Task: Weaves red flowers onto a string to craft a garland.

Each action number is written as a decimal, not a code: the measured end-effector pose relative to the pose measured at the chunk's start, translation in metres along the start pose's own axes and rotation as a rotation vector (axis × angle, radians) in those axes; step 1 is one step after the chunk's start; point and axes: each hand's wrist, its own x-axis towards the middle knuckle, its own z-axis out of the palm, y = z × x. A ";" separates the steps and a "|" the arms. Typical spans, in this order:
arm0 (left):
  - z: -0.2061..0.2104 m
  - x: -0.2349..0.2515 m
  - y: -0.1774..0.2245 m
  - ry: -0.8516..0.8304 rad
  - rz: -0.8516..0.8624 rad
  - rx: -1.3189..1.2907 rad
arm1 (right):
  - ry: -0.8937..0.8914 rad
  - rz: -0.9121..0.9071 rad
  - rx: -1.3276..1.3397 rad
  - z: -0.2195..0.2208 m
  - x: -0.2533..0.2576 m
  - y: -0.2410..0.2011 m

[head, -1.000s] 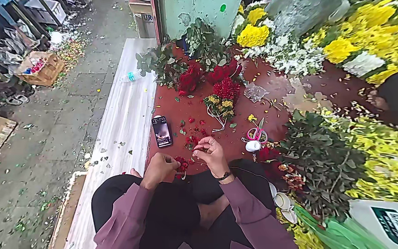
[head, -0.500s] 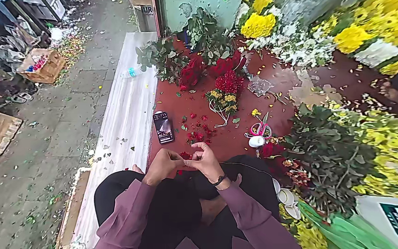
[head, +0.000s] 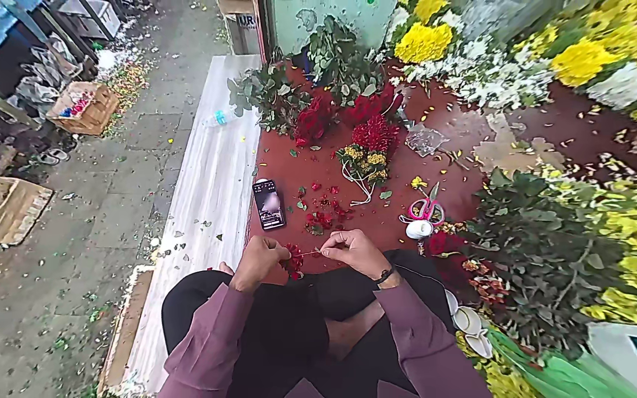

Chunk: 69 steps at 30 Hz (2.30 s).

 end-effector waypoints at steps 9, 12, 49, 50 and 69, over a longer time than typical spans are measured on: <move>0.000 -0.013 0.012 -0.690 0.496 0.028 | -0.164 -0.233 0.300 0.024 0.010 -0.005; 0.000 -0.013 0.017 -0.223 0.501 -0.340 | -0.209 -0.159 0.368 0.043 0.004 -0.001; 0.007 -0.011 0.005 -0.244 0.039 0.266 | -0.102 0.757 -0.779 -0.054 0.090 0.076; 0.005 -0.012 0.004 -0.235 0.038 0.263 | -0.127 0.741 -0.752 -0.061 0.089 0.071; 0.006 -0.015 0.001 -0.226 0.047 0.282 | 0.288 0.514 -0.598 -0.070 0.098 0.091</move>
